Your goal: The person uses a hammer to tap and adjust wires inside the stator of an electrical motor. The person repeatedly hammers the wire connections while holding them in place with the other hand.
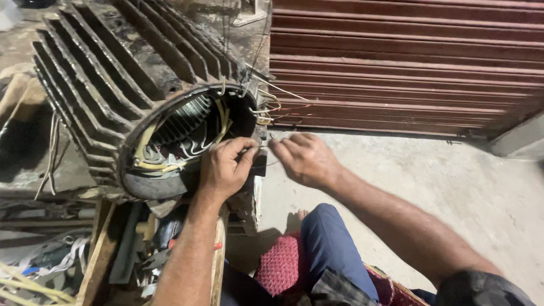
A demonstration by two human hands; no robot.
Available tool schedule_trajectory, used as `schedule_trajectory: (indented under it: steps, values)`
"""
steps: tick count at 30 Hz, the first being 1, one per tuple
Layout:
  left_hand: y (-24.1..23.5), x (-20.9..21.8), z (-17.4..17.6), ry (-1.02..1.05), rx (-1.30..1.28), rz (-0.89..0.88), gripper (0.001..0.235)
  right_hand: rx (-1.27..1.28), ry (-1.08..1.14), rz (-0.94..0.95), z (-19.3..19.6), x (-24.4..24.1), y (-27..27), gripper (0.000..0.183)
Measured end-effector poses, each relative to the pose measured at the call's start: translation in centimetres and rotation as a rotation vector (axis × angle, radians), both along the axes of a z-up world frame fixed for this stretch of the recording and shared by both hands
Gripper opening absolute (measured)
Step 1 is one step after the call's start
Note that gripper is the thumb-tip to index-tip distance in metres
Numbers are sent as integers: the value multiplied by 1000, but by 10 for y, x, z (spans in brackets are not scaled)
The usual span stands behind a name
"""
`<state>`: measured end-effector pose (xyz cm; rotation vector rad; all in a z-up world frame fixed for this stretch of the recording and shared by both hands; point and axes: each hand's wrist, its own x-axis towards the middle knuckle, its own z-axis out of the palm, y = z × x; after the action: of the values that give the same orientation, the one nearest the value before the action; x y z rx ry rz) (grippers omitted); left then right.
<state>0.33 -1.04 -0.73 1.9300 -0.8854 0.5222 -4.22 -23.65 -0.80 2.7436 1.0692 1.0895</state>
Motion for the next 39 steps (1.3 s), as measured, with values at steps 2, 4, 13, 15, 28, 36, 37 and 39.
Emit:
schedule_trajectory:
  steps: [2, 4, 13, 15, 28, 36, 37, 39]
  values:
    - [-1, -1, 2, 37, 7, -6, 11, 40, 10, -79, 3, -7, -16, 21]
    - [0, -3, 4, 56, 5, -2, 13, 146, 33, -149, 8, -19, -25, 15]
    - [1, -6, 8, -46, 38, 9, 12, 370, 467, -154, 22, -38, 24, 27]
    - [1, -9, 9, -25, 33, 10, 15, 209, 412, -190, 22, -20, 35, 6]
    - [8, -7, -2, 104, -83, 14, 14, 250, 49, -221, -5, -28, 13, 29]
    - [7, -3, -4, 69, -71, 38, 14, -32, -106, -14, 4, 3, 30, 28]
    - [7, -4, -3, 75, -72, 43, 14, -61, -126, 8, 8, 4, 24, 28]
    - [7, -5, 1, 92, -72, 35, 13, -123, -159, 35, 14, 4, 6, 29]
